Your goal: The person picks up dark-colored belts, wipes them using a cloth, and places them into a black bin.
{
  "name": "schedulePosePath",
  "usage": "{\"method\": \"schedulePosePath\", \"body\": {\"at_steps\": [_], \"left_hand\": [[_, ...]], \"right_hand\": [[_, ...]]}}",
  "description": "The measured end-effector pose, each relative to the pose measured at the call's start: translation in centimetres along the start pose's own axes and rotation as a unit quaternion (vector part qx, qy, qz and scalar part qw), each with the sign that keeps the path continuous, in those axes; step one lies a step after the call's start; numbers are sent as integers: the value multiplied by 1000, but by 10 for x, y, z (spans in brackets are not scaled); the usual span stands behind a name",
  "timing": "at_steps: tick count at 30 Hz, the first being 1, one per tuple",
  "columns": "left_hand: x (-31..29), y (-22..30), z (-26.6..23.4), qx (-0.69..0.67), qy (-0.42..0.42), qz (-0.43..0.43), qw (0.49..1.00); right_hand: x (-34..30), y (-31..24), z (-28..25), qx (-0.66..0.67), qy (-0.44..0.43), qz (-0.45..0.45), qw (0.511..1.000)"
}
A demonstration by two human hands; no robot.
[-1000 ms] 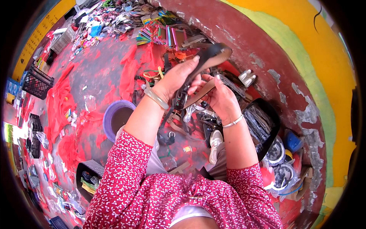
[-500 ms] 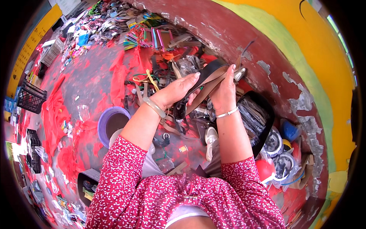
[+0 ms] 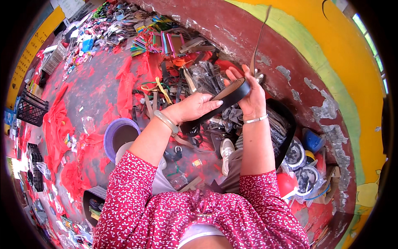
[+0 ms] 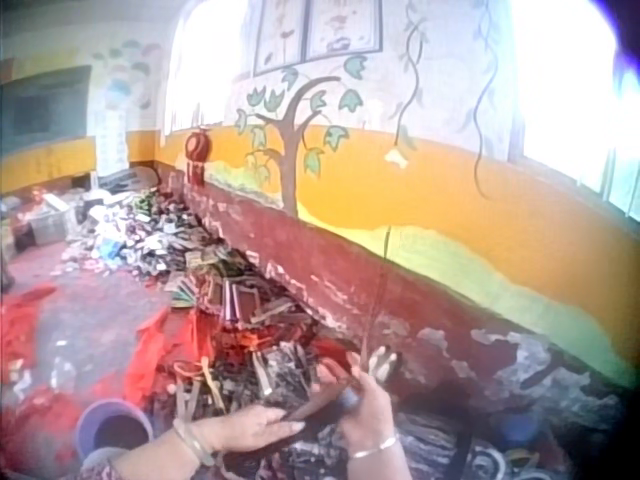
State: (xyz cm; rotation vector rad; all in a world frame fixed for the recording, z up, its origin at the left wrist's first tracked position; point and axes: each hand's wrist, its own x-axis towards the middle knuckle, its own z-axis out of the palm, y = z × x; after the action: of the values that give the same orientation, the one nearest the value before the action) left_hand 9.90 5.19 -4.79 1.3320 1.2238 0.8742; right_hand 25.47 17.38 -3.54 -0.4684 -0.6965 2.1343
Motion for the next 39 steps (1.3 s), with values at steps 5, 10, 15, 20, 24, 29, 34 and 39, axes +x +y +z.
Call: {"method": "schedulePosePath", "body": {"at_steps": [5,10,15,20,24,29,34,39], "left_hand": [[-8,9,9,-158,-46,33,986],[-12,13,17,-123,-59,-18,990],[-7,6,16,-102,-24,-9,994],[-11,9,14,-152,-4,-52,987],[-7,5,15,-126,24,-59,990],[-5,4,7,19,35,-7,999],[-5,-9,6,242,145,111,953],[4,-17,2,-268,45,-73,960]], "right_hand": [[-6,1,13,74,-111,-35,990],[-8,5,15,101,-120,-56,986],[-8,-1,17,2,-133,-76,988],[-14,-11,23,-208,-83,-140,964],[1,-11,3,-230,-110,-144,956],[-20,-18,31,-360,-133,-198,902],[-22,-15,28,-755,-172,-291,562],[-20,-3,27,-738,-163,-358,549]]}}
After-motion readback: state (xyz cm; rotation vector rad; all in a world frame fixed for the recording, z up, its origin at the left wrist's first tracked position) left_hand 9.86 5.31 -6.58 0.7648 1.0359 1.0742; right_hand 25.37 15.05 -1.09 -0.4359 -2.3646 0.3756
